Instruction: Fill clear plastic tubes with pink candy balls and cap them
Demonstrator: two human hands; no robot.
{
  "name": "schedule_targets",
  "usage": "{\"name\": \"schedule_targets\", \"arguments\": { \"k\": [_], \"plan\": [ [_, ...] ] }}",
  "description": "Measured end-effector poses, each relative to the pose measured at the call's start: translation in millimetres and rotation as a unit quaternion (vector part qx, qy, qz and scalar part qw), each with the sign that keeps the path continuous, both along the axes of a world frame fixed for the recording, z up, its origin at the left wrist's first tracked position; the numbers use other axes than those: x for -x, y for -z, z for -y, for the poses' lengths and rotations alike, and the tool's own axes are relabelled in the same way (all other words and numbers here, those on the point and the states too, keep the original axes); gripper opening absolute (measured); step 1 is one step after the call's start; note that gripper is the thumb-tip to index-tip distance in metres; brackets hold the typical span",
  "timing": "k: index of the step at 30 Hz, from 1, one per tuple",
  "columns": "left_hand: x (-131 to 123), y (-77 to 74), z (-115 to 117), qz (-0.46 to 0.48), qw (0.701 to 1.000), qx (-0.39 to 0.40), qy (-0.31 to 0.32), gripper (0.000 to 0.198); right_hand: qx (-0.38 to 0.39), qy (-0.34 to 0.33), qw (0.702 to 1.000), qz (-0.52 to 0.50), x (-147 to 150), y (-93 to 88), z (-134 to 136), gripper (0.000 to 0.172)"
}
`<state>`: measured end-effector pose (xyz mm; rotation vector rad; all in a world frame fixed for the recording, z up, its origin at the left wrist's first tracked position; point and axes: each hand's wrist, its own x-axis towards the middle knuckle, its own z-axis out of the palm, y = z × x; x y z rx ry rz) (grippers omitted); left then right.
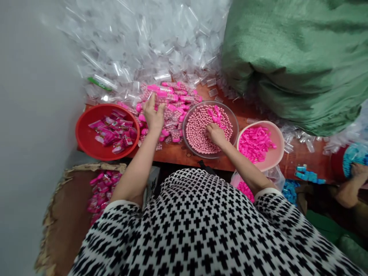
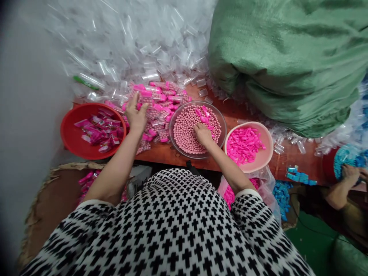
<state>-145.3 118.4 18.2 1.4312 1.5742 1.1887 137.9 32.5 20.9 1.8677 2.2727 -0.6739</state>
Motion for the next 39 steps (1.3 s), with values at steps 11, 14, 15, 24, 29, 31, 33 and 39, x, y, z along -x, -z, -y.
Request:
{"name": "schedule_targets", "arguments": {
  "k": [11, 14, 15, 24, 29, 31, 33, 39],
  "plan": [
    [-116.4, 5.9, 95.1, 0.050, 0.947, 0.151, 0.279, 0.039, -0.019, 0.101, 0.917, -0.385, -22.6, -24.5, 7.6, 0.015],
    [-127.3, 12.4, 95.6, 0.196, 0.925, 0.215, 0.243, 0.048, 0.018, 0.075, 0.888, -0.453, -31.8, -31.5, 11.7, 0.023],
    [-128.7, 13.1, 94.5, 0.235, 0.912, 0.231, 0.244, 0.053, 0.031, 0.062, 0.884, -0.463, -35.4, -32.7, 12.8, 0.027],
    [-142.0, 6.1, 90.3, 0.237, 0.900, 0.242, 0.275, 0.057, 0.059, 0.074, 0.883, -0.459, -60.3, -29.5, 19.2, 0.026],
    [-140.4, 10.3, 96.4, 0.196, 0.910, 0.233, 0.281, 0.056, 0.151, 0.158, 0.815, -0.536, -60.6, -16.1, 36.3, 0.041],
    [-134.6, 13.9, 100.8, 0.218, 0.908, 0.257, 0.250, 0.060, 0.145, 0.203, 0.819, -0.517, -62.7, -10.2, 46.9, 0.042],
    [-127.0, 16.1, 105.6, 0.260, 0.901, 0.281, 0.202, 0.062, 0.133, 0.182, 0.880, -0.418, -67.4, -7.2, 55.5, 0.037],
    [-115.0, 7.1, 113.2, 0.339, 0.880, 0.300, 0.146, 0.052, 0.063, 0.062, 0.995, -0.043, -71.7, -14.8, 49.6, 0.027]
  ]
}}
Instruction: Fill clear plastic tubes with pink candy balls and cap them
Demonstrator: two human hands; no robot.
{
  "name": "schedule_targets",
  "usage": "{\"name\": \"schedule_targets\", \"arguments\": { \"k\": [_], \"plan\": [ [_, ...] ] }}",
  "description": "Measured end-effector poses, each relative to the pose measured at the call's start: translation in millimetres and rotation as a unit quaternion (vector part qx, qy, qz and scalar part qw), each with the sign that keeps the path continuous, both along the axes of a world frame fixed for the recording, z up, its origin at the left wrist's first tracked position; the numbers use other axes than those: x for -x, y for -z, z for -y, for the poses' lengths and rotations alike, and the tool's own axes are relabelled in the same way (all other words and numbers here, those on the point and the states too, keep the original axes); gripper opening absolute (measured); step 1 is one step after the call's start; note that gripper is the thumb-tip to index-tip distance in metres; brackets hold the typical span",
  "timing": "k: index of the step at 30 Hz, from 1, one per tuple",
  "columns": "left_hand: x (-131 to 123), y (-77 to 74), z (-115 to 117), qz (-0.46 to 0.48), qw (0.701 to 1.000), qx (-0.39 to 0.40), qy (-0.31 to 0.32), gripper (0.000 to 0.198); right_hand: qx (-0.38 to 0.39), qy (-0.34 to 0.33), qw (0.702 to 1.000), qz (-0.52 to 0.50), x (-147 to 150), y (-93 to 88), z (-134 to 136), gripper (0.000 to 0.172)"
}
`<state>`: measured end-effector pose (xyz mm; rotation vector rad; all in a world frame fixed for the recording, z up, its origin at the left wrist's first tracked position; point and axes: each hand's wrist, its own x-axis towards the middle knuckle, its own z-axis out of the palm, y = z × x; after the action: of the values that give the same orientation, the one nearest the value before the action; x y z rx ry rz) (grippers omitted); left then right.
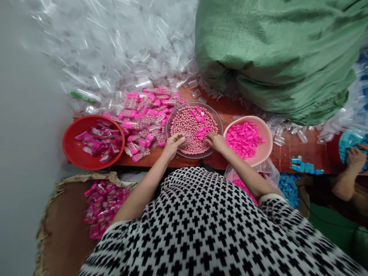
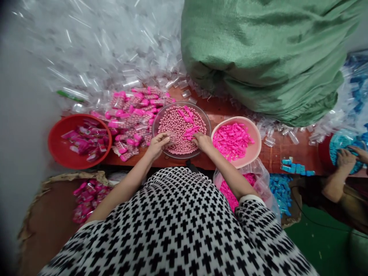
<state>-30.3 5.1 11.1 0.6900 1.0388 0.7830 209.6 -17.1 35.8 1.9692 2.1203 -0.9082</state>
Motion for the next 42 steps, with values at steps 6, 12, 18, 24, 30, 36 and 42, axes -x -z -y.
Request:
{"name": "schedule_targets", "arguments": {
  "k": [6, 12, 18, 24, 30, 36, 42],
  "plan": [
    [-10.6, -16.1, -4.4, 0.023, 1.000, 0.013, 0.006, 0.052, -0.007, -0.130, 0.987, 0.094, 24.5, 2.5, -12.1, 0.031],
    [-14.0, -23.9, -11.3, 0.055, 0.998, 0.006, 0.005, 0.055, -0.011, -0.080, 0.993, 0.082, 24.3, 13.5, -9.5, 0.028],
    [-20.0, -17.8, -16.5, 0.014, 1.000, -0.018, 0.012, 0.058, -0.074, 0.181, 0.950, -0.244, 6.0, 10.5, -9.6, 0.032],
    [-29.9, -15.0, -13.4, -0.068, 0.986, -0.129, 0.085, 0.050, -0.139, 0.152, 0.897, -0.391, 8.6, -24.7, -17.2, 0.045],
    [-42.3, -19.8, -7.6, -0.131, 0.965, -0.202, 0.100, 0.045, -0.177, 0.040, 0.925, -0.333, 5.7, -43.8, -16.9, 0.034],
    [-45.1, -34.2, -8.1, -0.179, 0.952, -0.229, 0.097, 0.039, -0.176, 0.024, 0.946, -0.271, 3.9, -51.0, -9.3, 0.020],
    [-33.3, -50.1, 1.0, -0.252, 0.917, -0.253, 0.177, 0.020, -0.155, -0.030, 0.975, -0.154, 12.8, -65.0, 6.7, 0.010]
  ]
}}
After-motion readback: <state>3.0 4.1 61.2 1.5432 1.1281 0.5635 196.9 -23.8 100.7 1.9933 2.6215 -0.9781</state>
